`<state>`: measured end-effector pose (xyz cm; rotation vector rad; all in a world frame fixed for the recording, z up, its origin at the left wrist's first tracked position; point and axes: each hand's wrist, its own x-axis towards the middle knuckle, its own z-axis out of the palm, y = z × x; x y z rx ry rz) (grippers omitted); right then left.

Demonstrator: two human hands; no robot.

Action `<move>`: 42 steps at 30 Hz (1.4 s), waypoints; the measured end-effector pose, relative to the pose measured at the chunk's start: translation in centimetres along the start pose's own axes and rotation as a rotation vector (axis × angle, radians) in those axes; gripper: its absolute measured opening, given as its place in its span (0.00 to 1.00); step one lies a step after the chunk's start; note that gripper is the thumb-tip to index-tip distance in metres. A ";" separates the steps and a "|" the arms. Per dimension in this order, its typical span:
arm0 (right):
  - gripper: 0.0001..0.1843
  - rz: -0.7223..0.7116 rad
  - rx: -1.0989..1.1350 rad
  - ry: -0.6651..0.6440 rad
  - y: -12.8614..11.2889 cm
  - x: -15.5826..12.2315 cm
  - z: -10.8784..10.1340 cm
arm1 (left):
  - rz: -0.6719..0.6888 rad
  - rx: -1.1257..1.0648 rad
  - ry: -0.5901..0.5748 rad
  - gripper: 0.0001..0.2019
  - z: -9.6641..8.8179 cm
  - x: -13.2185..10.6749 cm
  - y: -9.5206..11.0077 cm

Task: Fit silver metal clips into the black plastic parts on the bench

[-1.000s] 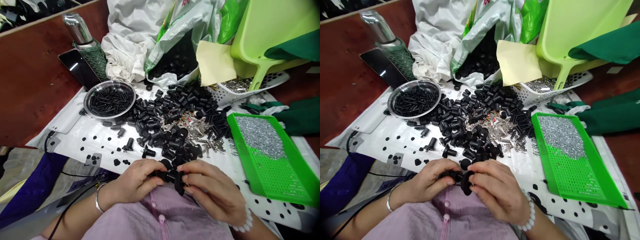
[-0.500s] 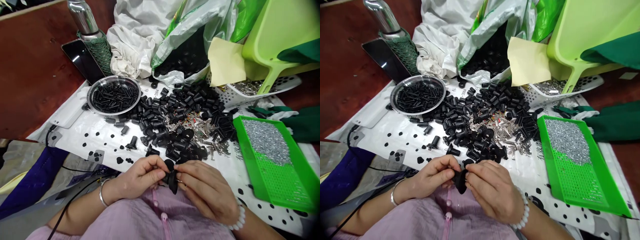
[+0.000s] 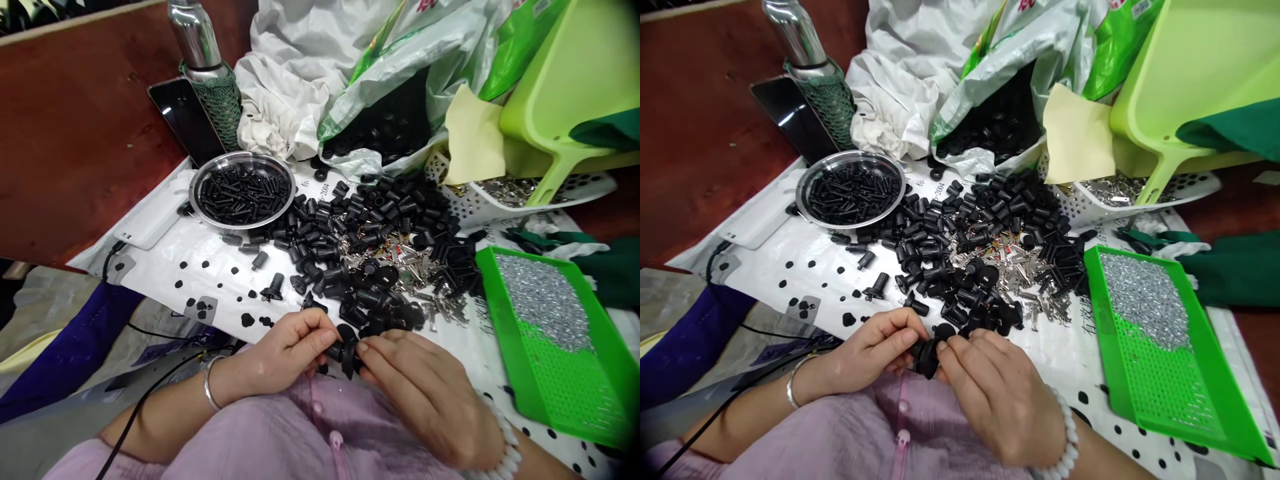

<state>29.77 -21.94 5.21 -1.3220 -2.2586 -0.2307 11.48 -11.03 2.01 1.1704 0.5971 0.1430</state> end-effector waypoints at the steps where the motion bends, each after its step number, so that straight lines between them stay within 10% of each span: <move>1: 0.10 -0.043 -0.030 -0.013 0.0 0.2 -0.2 | -0.005 0.013 0.004 0.16 0.0 0.0 0.1; 17: 0.10 0.517 0.521 -0.002 -0.3 2.0 2.0 | 0.160 0.007 0.103 0.15 0.2 0.5 0.7; 28: 0.06 0.022 0.063 0.033 0.0 1.4 2.3 | 0.001 -0.224 0.127 0.14 1.2 0.8 0.5; 42: 0.15 0.471 0.478 -0.045 -0.7 1.1 3.1 | 0.272 0.130 0.217 0.14 1.8 1.2 -0.1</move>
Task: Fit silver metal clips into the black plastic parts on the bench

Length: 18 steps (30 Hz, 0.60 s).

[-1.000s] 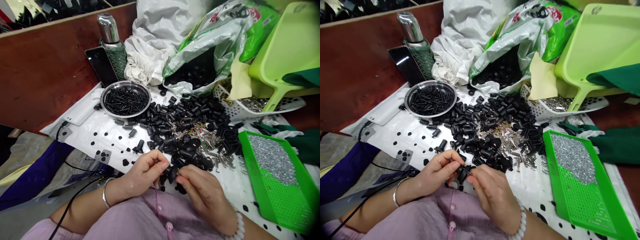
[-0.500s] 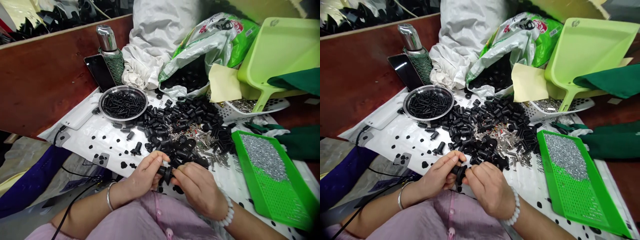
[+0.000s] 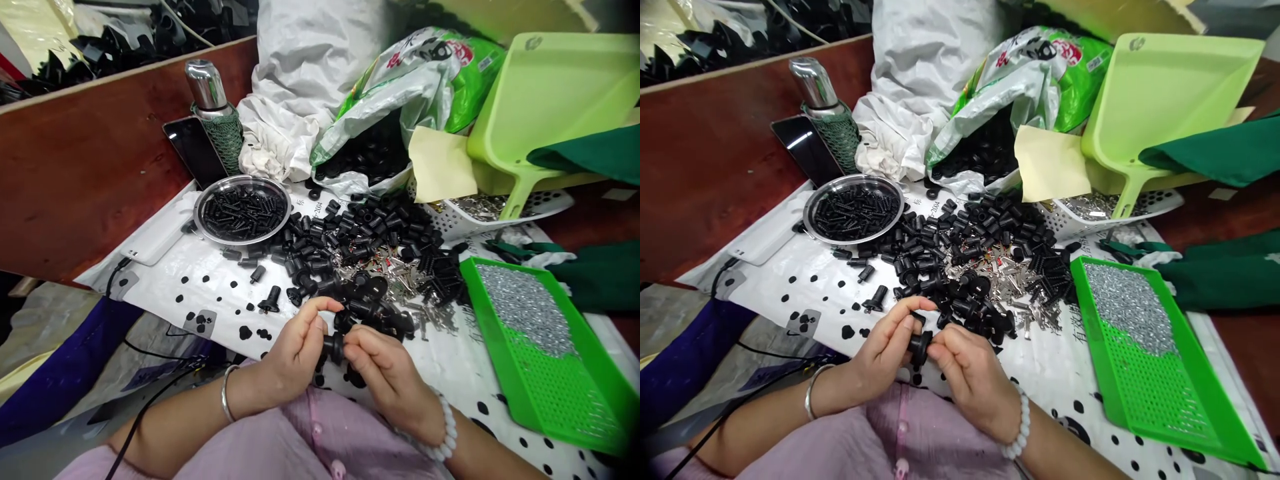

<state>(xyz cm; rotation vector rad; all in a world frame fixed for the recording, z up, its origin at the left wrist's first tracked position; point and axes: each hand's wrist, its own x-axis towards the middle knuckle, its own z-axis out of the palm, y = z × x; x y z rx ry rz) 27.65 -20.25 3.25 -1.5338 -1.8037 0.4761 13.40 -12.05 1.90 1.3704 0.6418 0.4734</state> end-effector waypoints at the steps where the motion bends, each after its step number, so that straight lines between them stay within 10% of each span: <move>1: 0.15 0.008 0.009 -0.010 0.0 0.1 -0.3 | -0.051 -0.083 -0.005 0.14 0.1 0.1 0.0; 10: 0.25 -0.252 -0.303 0.020 -0.6 0.7 -2.5 | -0.279 -0.428 -0.039 0.16 -0.4 0.7 0.3; 18: 0.09 -0.117 -0.153 0.116 -1.2 1.3 -0.5 | -0.096 -0.177 0.028 0.16 0.2 0.1 0.0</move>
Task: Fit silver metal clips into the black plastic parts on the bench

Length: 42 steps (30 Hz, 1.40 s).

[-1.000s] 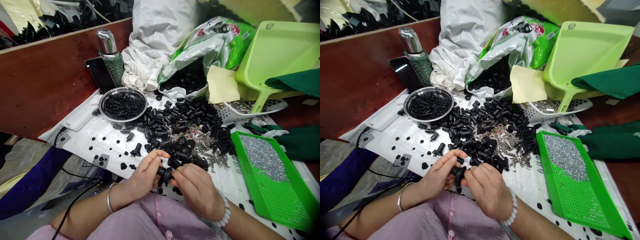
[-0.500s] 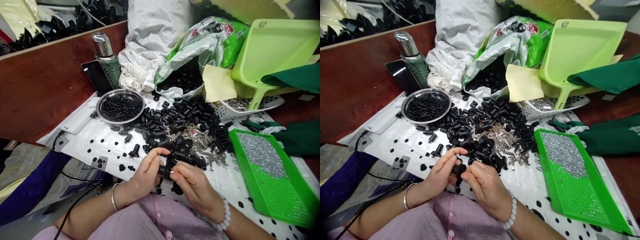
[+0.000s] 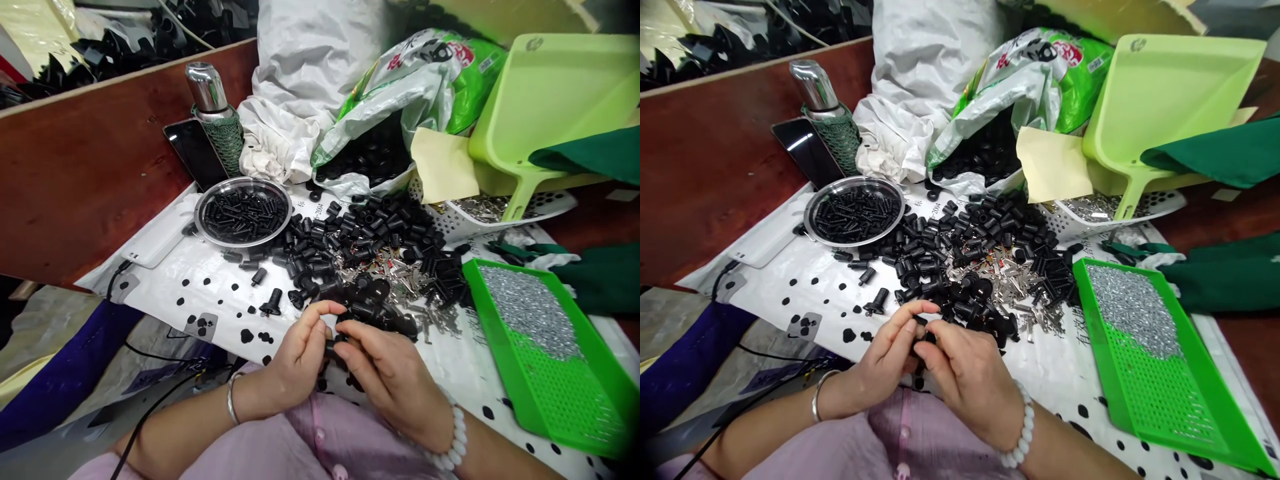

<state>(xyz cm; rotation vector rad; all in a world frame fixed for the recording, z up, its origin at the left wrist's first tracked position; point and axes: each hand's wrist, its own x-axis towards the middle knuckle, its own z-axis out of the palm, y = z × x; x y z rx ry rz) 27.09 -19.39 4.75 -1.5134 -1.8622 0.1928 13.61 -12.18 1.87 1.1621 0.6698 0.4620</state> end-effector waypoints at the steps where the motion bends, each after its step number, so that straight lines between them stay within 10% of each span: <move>1: 0.10 -0.009 -0.025 0.003 0.0 0.1 -0.1 | -0.020 -0.019 -0.014 0.15 -0.1 0.0 0.2; 6: 0.27 -0.155 -0.198 -0.104 0.5 0.2 -1.1 | -0.170 -0.153 -0.052 0.14 -0.8 0.2 0.8; 10: 0.18 -0.274 -0.295 -0.149 0.8 -0.2 -0.9 | -0.244 -0.180 -0.092 0.16 -1.0 0.1 0.4; 17: 0.24 -0.078 -0.176 -0.135 0.3 -0.3 0.1 | -0.099 -0.050 -0.053 0.17 -1.0 -0.2 0.3; 24: 0.19 -0.439 -0.412 -0.165 0.9 -0.4 -0.3 | -0.296 -0.226 -0.120 0.18 -1.8 -0.3 0.2; 28: 0.19 -0.414 -0.322 -0.093 1.3 -0.7 0.7 | -0.290 -0.132 -0.068 0.18 -1.6 -0.5 0.4; 42: 0.27 -0.081 -0.064 0.097 0.7 0.3 0.5 | 0.396 0.365 0.107 0.17 -2.1 1.8 3.4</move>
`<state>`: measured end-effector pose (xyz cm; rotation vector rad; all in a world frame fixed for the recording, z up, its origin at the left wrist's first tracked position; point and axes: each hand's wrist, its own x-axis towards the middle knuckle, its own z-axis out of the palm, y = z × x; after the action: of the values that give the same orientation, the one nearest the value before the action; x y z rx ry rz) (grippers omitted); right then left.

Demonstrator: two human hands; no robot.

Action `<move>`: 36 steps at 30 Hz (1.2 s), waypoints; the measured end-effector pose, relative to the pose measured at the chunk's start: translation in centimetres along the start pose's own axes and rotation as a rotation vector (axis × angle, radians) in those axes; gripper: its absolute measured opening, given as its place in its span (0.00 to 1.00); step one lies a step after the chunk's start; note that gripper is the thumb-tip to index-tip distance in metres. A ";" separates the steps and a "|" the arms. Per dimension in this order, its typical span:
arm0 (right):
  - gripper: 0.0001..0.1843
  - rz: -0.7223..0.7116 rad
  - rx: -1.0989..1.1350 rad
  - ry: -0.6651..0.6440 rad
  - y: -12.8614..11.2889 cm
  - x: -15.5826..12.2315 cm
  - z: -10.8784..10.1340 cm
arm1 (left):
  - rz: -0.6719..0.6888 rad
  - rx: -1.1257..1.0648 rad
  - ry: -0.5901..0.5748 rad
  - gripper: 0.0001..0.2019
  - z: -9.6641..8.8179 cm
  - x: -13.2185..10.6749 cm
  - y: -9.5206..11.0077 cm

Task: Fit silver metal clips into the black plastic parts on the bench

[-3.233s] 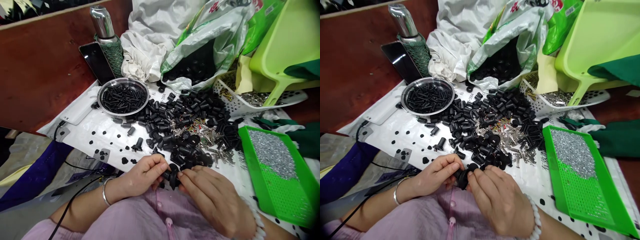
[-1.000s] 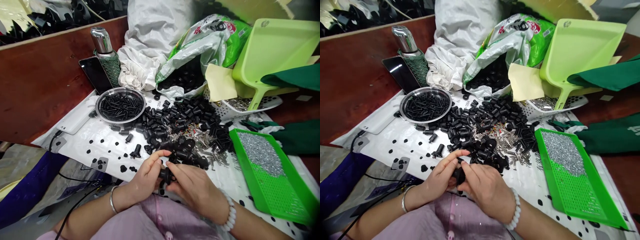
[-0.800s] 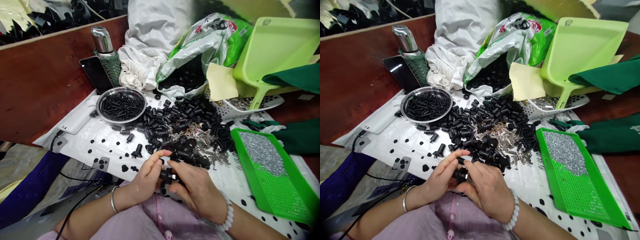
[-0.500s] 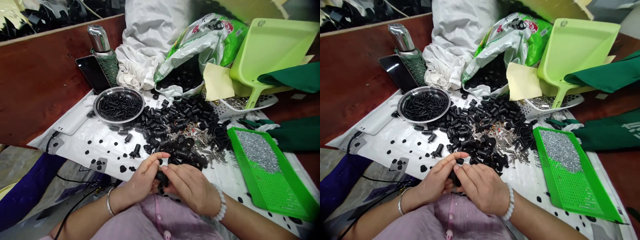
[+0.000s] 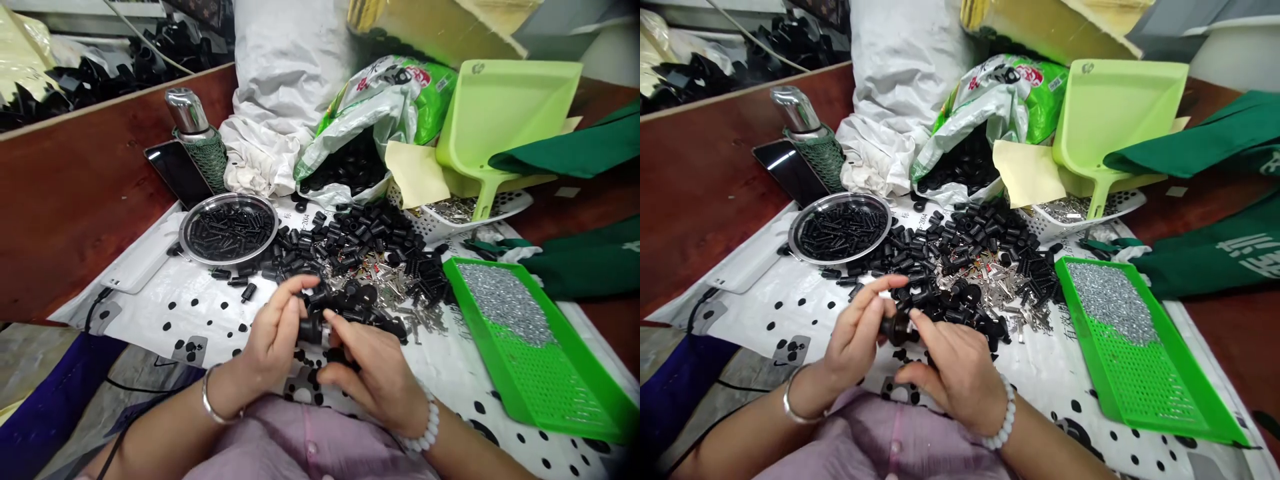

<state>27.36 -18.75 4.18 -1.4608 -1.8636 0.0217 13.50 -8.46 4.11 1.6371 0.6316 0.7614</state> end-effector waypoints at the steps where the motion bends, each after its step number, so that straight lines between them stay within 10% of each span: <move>1: 0.27 0.022 -0.018 0.017 0.4 -0.3 -0.5 | 0.062 0.096 0.017 0.18 -0.3 1.1 0.1; 8: 0.23 0.195 -0.116 0.154 2.5 -5.1 -3.9 | 0.364 0.942 0.017 0.15 -2.0 5.6 -0.4; 21: 0.05 0.017 -0.337 -0.030 1.9 -3.8 -1.5 | 0.457 0.838 0.195 0.12 -2.4 -2.8 -4.5; 36: 0.07 0.168 -0.566 -0.240 0.9 -2.9 1.9 | 0.502 0.821 0.116 0.11 -2.0 -3.8 -5.1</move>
<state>27.21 -20.09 0.91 -2.0746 -2.0301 -0.2818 9.53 -9.13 -1.24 2.5797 0.6651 1.0380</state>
